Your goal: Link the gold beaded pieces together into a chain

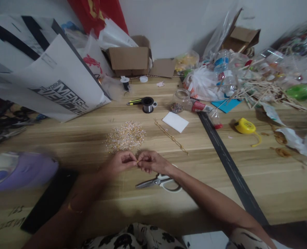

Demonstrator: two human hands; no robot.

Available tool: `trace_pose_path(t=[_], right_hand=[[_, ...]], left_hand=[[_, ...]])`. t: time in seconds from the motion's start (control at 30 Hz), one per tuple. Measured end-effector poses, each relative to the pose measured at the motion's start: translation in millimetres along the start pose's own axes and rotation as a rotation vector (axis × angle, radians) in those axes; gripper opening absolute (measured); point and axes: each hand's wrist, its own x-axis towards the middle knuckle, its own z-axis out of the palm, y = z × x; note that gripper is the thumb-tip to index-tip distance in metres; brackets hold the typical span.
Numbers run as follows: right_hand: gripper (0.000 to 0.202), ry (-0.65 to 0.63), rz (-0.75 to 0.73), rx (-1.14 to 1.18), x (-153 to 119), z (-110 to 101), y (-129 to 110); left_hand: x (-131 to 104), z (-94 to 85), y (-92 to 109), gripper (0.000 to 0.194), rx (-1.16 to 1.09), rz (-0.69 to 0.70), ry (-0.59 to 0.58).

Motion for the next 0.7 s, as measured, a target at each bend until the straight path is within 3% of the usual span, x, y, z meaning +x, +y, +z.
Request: trace_pose_path(t=[0.7], right_hand=[[0.023,0.044,0.035,-0.028,-0.1,-0.2,0.6]], left_hand=[[-1.0,3.1,0.0,0.021,-0.023,0.006,0.031]])
